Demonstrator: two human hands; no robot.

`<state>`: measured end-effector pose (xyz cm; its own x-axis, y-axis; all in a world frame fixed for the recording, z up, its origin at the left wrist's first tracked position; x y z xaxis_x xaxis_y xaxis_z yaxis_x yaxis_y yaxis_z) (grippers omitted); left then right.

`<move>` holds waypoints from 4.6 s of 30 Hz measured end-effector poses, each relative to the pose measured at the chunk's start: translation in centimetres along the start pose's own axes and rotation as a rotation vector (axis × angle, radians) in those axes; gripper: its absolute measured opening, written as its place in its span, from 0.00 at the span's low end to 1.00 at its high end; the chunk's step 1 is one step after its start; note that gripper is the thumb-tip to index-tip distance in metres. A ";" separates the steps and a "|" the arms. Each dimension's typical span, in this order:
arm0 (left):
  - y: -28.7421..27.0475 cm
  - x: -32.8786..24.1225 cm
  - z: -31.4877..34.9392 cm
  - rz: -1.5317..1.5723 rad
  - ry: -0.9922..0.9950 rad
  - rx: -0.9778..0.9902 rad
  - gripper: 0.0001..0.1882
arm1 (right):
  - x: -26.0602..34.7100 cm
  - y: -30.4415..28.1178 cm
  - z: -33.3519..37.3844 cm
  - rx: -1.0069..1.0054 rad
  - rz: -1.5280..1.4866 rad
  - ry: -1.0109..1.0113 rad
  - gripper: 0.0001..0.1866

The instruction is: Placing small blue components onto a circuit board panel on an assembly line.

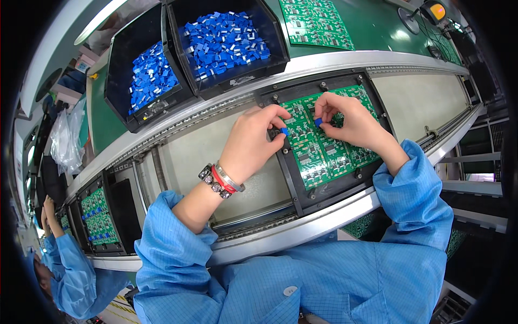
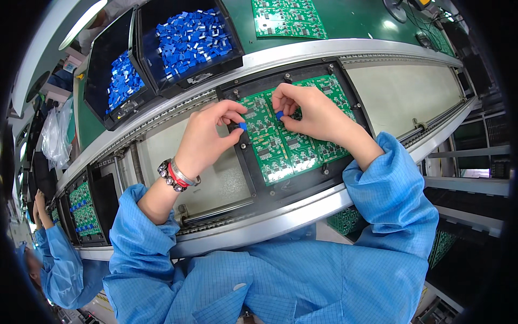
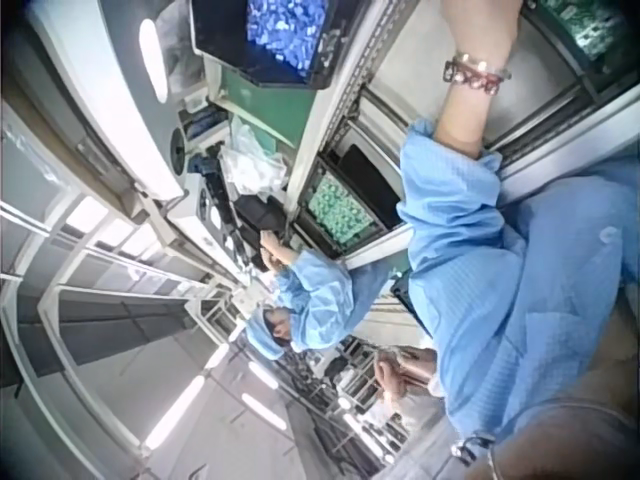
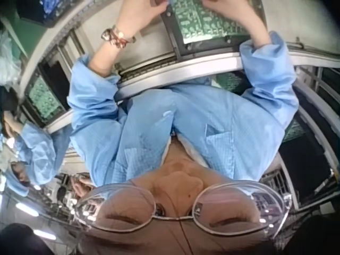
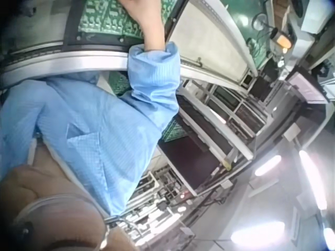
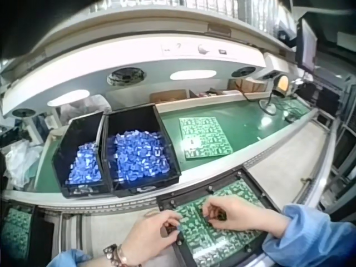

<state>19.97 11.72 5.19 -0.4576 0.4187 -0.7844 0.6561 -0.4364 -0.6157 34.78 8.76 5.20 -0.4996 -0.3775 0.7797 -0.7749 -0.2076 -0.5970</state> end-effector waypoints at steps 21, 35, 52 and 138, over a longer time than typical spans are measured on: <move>-0.3 -3.3 1.0 -0.314 0.171 -0.054 0.11 | 6.6 -2.2 -3.3 -0.045 0.265 -0.226 0.19; -1.8 -5.0 1.7 -0.298 0.265 0.035 0.11 | 4.1 7.1 -19.5 0.282 0.625 -0.242 0.16; -18.6 8.0 -4.4 -0.749 -0.207 0.009 0.11 | 6.8 1.5 -16.5 -0.188 0.840 -0.529 0.04; -3.0 -4.5 11.6 -0.472 0.182 0.103 0.18 | 6.2 -1.8 -6.5 -0.102 0.053 -0.067 0.09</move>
<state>13.08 1.88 9.70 -0.5719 0.7168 -0.3990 0.3366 -0.2385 -0.9109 30.58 12.63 12.39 -0.5164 -0.4452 0.7315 -0.7854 -0.0943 -0.6118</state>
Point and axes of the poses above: each hand's wrist, its own z-axis away from the middle knuckle, its own y-axis out of the palm, x = y × z, the point moved 9 cm from there along -z, towards the middle knuckle, and after that the axes turned 9 degrees about -y, right-handed, at the moved point
